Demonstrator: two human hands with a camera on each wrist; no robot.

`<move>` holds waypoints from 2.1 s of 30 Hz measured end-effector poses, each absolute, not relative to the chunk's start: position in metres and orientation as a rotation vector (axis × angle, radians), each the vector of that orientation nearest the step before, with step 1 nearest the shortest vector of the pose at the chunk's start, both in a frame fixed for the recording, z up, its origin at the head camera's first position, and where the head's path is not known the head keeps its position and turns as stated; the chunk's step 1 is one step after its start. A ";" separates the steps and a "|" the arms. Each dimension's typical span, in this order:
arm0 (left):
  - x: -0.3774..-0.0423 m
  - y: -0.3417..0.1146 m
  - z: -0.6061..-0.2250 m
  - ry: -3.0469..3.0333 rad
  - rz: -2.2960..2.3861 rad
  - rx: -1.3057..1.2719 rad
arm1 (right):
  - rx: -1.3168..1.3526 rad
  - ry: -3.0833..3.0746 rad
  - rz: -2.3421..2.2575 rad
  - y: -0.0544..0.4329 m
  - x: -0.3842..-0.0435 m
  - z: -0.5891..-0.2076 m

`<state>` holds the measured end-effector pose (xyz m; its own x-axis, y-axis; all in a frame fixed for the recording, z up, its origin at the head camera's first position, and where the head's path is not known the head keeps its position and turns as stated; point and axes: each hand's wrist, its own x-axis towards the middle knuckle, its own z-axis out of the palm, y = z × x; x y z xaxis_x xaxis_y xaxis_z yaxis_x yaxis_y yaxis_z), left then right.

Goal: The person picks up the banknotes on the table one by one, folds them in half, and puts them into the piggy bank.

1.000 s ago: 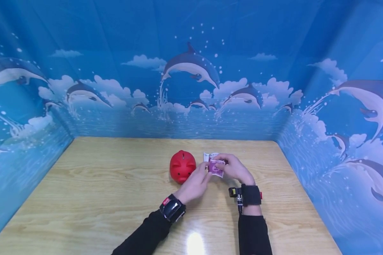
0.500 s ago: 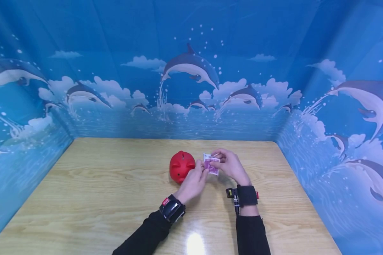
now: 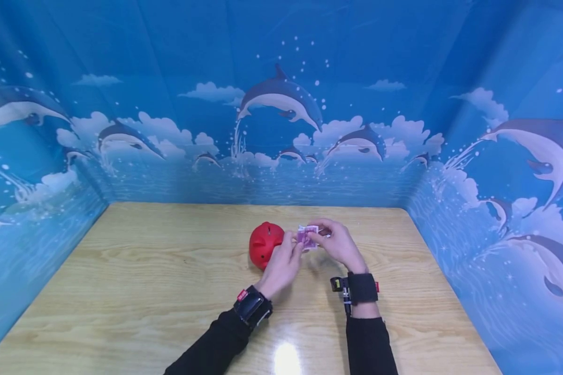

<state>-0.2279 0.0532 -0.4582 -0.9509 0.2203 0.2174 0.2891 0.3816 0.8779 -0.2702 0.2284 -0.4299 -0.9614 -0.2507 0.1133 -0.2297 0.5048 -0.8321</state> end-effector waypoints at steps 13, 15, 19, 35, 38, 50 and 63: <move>-0.225 0.051 -0.457 -2.454 -1.640 -0.491 | -0.390 2.708 -1.542 0.220 -0.264 -0.420; -0.225 0.051 -0.458 -2.423 -1.609 -0.474 | -0.383 2.722 -1.543 0.219 -0.264 -0.420; -0.225 0.052 -0.459 -2.341 -1.529 -0.427 | -0.385 2.752 -1.551 0.215 -0.264 -0.419; -0.225 0.054 -0.458 -2.149 -1.557 -0.412 | -0.406 2.651 -1.675 0.208 -0.264 -0.416; -0.225 0.054 -0.457 -2.140 -1.568 -0.396 | -0.403 2.549 -1.734 0.212 -0.262 -0.415; -0.226 0.052 -0.455 -2.116 -1.614 -0.307 | -0.471 2.288 -1.828 0.226 -0.259 -0.412; -0.225 0.051 -0.454 -2.083 -1.659 -0.331 | -0.476 2.290 -1.844 0.227 -0.259 -0.413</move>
